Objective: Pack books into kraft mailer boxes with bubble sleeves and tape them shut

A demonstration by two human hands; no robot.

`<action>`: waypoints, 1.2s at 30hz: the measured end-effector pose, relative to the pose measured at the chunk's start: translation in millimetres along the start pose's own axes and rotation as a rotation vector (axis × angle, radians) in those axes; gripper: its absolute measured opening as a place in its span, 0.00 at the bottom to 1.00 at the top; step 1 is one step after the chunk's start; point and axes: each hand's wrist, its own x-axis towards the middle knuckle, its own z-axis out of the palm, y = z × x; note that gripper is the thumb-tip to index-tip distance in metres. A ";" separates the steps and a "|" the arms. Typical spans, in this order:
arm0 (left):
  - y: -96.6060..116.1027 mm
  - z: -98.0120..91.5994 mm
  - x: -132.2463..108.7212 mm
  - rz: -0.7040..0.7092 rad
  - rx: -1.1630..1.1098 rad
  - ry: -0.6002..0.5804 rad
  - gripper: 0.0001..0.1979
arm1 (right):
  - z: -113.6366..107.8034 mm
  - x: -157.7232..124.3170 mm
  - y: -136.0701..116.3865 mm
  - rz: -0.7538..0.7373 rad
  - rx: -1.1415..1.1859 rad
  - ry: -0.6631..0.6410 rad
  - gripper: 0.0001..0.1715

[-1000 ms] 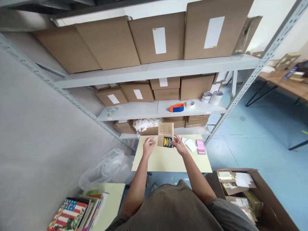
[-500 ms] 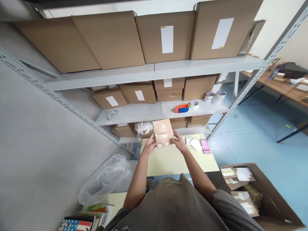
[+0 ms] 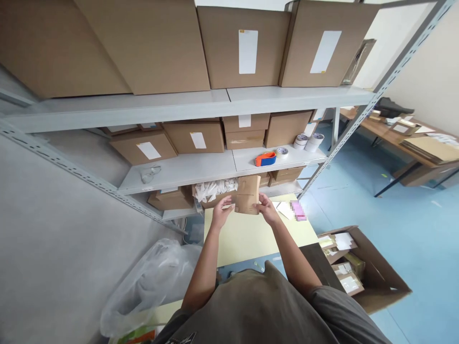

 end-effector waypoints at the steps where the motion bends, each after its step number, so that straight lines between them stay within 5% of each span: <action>1: 2.2 9.8 -0.4 0.015 0.005 -0.053 0.33 | 4.0 1.0 1.6 -0.027 -0.033 0.009 0.37; 3: 6.8 32.2 -2.2 0.053 -0.040 -0.155 0.37 | 12.1 3.1 6.6 -0.058 -0.082 -0.036 0.40; 7: 12.2 56.0 0.0 0.071 -0.132 -0.132 0.44 | 11.3 7.8 16.0 -0.077 -0.136 -0.149 0.45; 12: 7.7 32.3 11.1 -0.073 -0.325 -0.266 0.43 | -27.9 14.6 14.1 -0.086 -0.267 0.173 0.43; 14: 2.5 23.2 13.6 -0.117 -0.353 -0.295 0.43 | -39.4 15.6 14.7 -0.021 -0.185 0.161 0.42; 17: -11.9 17.2 14.1 -0.192 -0.313 -0.154 0.45 | -43.9 16.3 22.6 0.027 -0.053 0.124 0.40; 22: -60.6 4.1 5.8 -0.308 -0.280 0.049 0.44 | -38.5 23.3 63.7 0.231 0.036 0.148 0.39; 29: -159.1 -30.2 -5.5 -0.541 -0.226 0.150 0.44 | -33.7 30.8 179.3 0.525 0.066 0.183 0.37; 36: -233.9 -46.9 -24.8 -0.677 0.020 0.312 0.44 | -57.2 13.2 260.9 0.615 -0.226 0.302 0.48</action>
